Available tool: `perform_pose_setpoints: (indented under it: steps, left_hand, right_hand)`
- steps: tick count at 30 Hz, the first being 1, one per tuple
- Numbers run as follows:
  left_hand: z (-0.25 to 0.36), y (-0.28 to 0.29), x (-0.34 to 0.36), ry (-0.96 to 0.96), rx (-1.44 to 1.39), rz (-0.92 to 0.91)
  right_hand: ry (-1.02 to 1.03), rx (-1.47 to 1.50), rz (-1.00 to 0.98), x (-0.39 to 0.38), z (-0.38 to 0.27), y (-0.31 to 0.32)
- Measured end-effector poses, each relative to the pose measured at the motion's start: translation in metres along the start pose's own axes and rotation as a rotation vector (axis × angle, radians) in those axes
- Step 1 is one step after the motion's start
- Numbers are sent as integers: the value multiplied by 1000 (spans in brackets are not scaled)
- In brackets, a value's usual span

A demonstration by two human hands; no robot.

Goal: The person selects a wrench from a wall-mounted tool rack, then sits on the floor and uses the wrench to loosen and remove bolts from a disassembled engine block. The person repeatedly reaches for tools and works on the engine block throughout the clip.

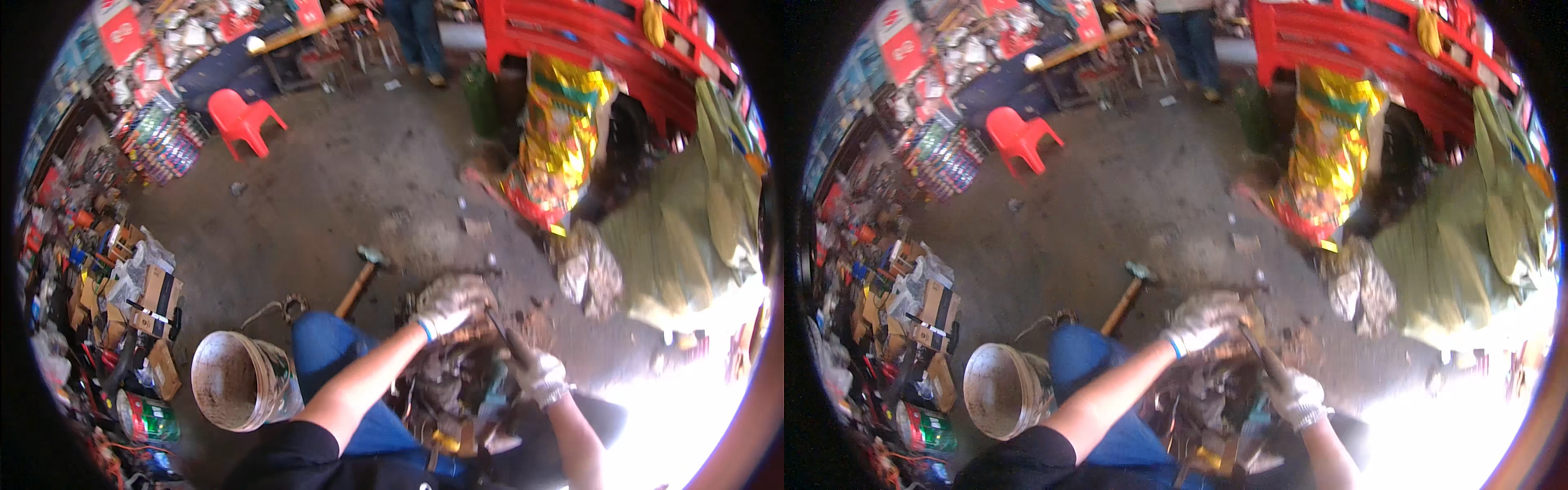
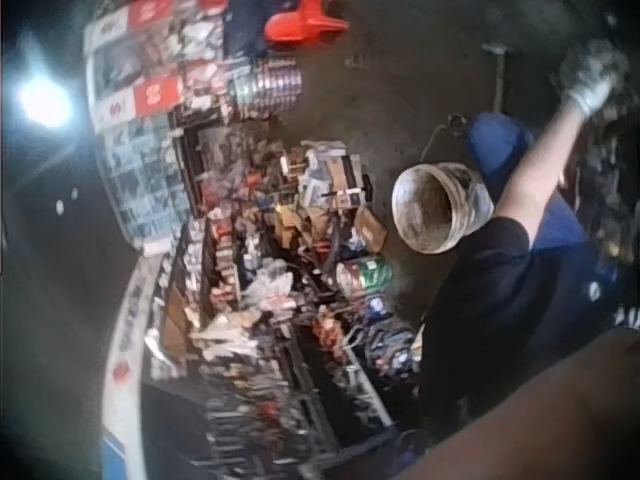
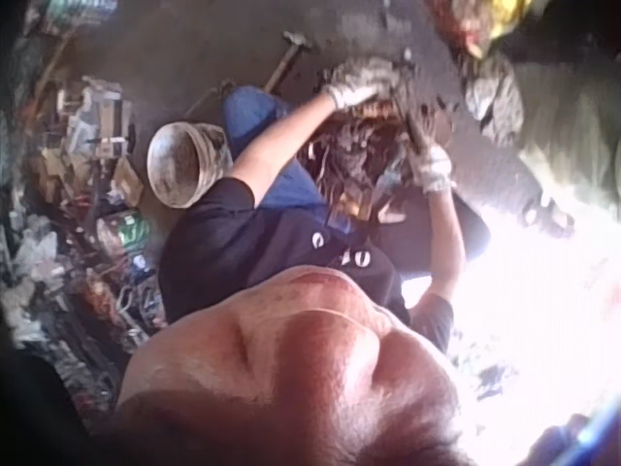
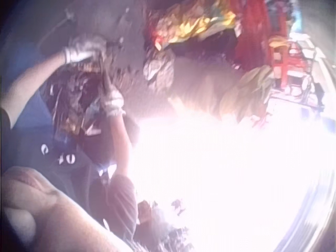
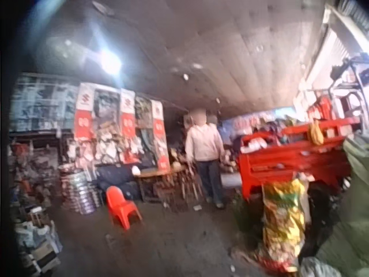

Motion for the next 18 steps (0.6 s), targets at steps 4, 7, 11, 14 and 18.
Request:
perform_pose_setpoints:
  steps: [4, 7, 11, 14, 18]
  left_hand:
    - [-18, -10, 0, -202, -58, 126]
    - [-33, -19, 2, 91, -372, -48]
    - [-31, -9, 7, 195, -383, -232]
    - [-29, -3, 11, 268, -483, -257]
    - [-37, -10, 14, 423, -701, -260]
  right_hand:
    - [-194, 431, -165, -20, -12, -18]
    - [-97, 529, 73, -22, -31, -36]
    - [-706, 1345, -152, -36, -50, -75]
    - [-721, 1733, -222, -31, -78, -80]
    - [-810, 2004, -274, -29, -105, -80]
Point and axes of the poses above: each hand's wrist, its own x-axis towards the middle knuckle, its own y-axis out of the back of the hand, z = x × y, the point moved 4 cm from there along x, towards the middle knuckle, and after that the axes turned 7 degrees about z, right-handed, at the moved point
